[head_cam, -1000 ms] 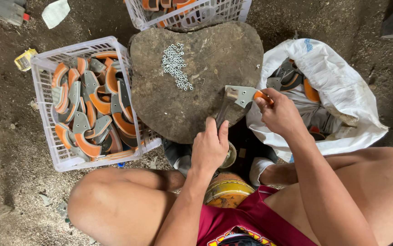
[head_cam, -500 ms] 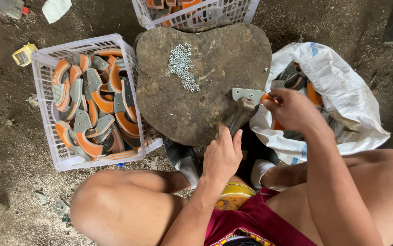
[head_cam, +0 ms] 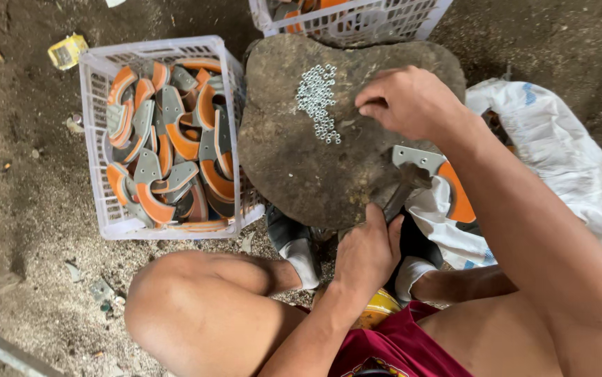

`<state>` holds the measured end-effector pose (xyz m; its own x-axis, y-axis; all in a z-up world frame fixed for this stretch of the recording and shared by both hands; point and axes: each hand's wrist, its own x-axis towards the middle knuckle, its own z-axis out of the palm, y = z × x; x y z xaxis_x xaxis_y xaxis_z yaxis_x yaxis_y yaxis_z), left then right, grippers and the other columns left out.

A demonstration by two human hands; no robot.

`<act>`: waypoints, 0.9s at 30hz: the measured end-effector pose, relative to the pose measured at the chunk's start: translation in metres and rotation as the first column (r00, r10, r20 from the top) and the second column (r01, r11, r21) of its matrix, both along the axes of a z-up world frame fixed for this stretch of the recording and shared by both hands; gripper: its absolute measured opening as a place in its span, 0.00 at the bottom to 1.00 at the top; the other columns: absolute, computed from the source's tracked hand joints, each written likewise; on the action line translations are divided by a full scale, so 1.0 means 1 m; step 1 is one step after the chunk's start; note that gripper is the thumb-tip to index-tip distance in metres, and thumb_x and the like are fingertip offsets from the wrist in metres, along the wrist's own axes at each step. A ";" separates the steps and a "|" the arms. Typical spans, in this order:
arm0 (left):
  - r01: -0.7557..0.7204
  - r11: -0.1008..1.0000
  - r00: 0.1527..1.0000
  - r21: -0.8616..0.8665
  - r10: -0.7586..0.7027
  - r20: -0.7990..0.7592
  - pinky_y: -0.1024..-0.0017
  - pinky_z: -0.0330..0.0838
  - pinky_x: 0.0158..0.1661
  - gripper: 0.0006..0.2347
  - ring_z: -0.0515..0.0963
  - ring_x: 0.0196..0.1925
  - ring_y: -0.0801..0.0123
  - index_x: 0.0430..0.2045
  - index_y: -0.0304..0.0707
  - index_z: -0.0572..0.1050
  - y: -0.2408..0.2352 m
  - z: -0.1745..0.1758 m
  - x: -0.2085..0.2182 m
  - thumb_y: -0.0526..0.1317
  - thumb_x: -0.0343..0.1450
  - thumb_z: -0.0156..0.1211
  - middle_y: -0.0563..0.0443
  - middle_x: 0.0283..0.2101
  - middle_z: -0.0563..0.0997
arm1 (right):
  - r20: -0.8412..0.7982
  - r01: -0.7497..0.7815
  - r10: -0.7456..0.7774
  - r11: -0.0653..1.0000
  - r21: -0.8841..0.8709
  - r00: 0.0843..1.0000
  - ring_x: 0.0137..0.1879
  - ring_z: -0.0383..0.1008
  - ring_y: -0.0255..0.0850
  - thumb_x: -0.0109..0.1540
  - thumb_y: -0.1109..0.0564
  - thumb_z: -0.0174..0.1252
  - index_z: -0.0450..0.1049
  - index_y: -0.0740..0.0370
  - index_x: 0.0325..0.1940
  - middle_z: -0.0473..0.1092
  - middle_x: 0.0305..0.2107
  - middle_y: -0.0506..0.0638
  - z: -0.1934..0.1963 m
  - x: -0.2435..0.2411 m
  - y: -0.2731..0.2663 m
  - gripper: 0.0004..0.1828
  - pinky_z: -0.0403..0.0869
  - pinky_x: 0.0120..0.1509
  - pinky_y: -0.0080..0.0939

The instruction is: The person sits on the ground and uses a hammer to drive small metal pins into holes on metal plates. They repeatedly pick up plates, align pins, and strike them into place, then place the finished plates into a white sack.

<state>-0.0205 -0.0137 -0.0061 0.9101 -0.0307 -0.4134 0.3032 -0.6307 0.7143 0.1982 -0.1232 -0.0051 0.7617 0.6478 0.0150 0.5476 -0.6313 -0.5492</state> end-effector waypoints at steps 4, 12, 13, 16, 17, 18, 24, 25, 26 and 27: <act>0.007 1.000 1.000 0.010 -0.007 0.010 0.41 0.74 0.34 0.16 0.81 0.30 0.30 0.35 0.30 0.64 0.001 0.000 0.002 0.48 0.78 0.49 0.27 0.23 0.79 | 0.080 -0.057 0.059 0.998 -0.020 0.995 0.43 0.79 0.52 0.63 0.54 0.67 0.84 0.58 0.44 0.78 0.40 0.52 -0.012 0.010 0.018 0.09 0.77 0.49 0.51; 0.011 1.000 0.997 -0.009 -0.012 -0.070 0.40 0.74 0.35 0.16 0.81 0.30 0.29 0.37 0.31 0.64 0.002 0.003 0.005 0.49 0.78 0.48 0.26 0.23 0.79 | 0.143 -0.070 0.080 0.995 -0.069 0.986 0.40 0.79 0.49 0.60 0.54 0.68 0.84 0.57 0.38 0.78 0.38 0.50 -0.021 0.013 0.042 0.06 0.77 0.45 0.50; 0.013 1.000 0.998 -0.008 -0.013 -0.067 0.40 0.74 0.35 0.16 0.81 0.30 0.29 0.37 0.31 0.64 0.002 0.003 0.005 0.49 0.78 0.48 0.26 0.23 0.79 | 0.130 -0.054 0.064 0.995 -0.081 0.989 0.40 0.79 0.49 0.59 0.55 0.67 0.84 0.57 0.37 0.78 0.36 0.50 -0.021 0.013 0.043 0.06 0.77 0.45 0.50; 0.022 1.000 0.998 -0.014 -0.023 -0.062 0.42 0.75 0.34 0.16 0.81 0.29 0.31 0.37 0.31 0.64 0.002 0.004 0.006 0.49 0.78 0.47 0.27 0.23 0.79 | 0.042 -0.046 0.050 0.995 -0.087 0.998 0.38 0.79 0.48 0.57 0.57 0.67 0.83 0.59 0.36 0.78 0.34 0.51 -0.017 0.015 0.041 0.05 0.77 0.44 0.50; 0.029 0.999 0.998 -0.020 -0.031 -0.063 0.43 0.75 0.33 0.15 0.82 0.28 0.32 0.37 0.31 0.64 0.003 0.004 0.006 0.49 0.78 0.47 0.27 0.22 0.80 | 0.005 -0.048 0.049 0.995 -0.084 0.999 0.38 0.79 0.48 0.56 0.57 0.67 0.83 0.59 0.35 0.77 0.33 0.51 -0.014 0.015 0.039 0.06 0.77 0.43 0.50; 0.036 0.999 0.997 -0.025 -0.038 -0.063 0.44 0.76 0.32 0.15 0.82 0.28 0.33 0.36 0.30 0.64 0.004 0.003 0.006 0.49 0.78 0.47 0.28 0.22 0.80 | -0.030 -0.063 0.062 0.996 -0.060 0.998 0.37 0.79 0.46 0.58 0.58 0.65 0.82 0.60 0.35 0.77 0.33 0.51 -0.010 0.015 0.034 0.04 0.78 0.44 0.47; 0.044 0.996 0.993 -0.076 -0.052 -0.109 0.47 0.77 0.28 0.15 0.83 0.23 0.37 0.37 0.30 0.63 0.006 -0.001 0.005 0.47 0.80 0.44 0.31 0.20 0.80 | -0.228 -0.126 0.039 0.916 -0.380 0.973 0.37 0.81 0.41 0.61 0.56 0.63 0.82 0.57 0.37 0.78 0.35 0.47 0.027 -0.009 -0.023 0.05 0.80 0.45 0.44; 0.044 0.997 0.997 -0.057 -0.048 -0.066 0.47 0.77 0.27 0.15 0.82 0.23 0.37 0.37 0.29 0.64 0.006 -0.002 0.004 0.47 0.80 0.45 0.31 0.20 0.80 | -0.255 -0.133 0.009 0.871 -0.472 0.967 0.37 0.81 0.42 0.61 0.54 0.64 0.82 0.56 0.38 0.79 0.36 0.47 0.029 -0.014 -0.030 0.06 0.81 0.45 0.45; 0.044 0.998 0.999 -0.038 -0.045 -0.023 0.47 0.76 0.27 0.15 0.82 0.24 0.37 0.36 0.29 0.64 0.005 -0.002 0.004 0.47 0.79 0.46 0.31 0.20 0.80 | -0.243 -0.157 0.048 0.877 -0.454 0.969 0.38 0.81 0.43 0.60 0.53 0.65 0.82 0.56 0.41 0.79 0.39 0.46 0.031 -0.017 -0.036 0.08 0.81 0.45 0.46; 0.044 0.999 0.999 -0.018 -0.044 0.018 0.46 0.76 0.27 0.15 0.82 0.24 0.36 0.36 0.28 0.64 0.005 -0.003 0.003 0.47 0.79 0.47 0.30 0.20 0.80 | -0.233 -0.182 0.085 0.882 -0.435 0.969 0.39 0.82 0.44 0.59 0.51 0.65 0.82 0.55 0.43 0.78 0.41 0.46 0.031 -0.022 -0.041 0.11 0.80 0.46 0.47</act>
<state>-0.0179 -0.0089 -0.0092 0.9149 -0.0784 -0.3960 0.2623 -0.6301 0.7308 0.1764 -0.1637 0.0262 0.6225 0.6429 -0.4463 0.5531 -0.7648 -0.3304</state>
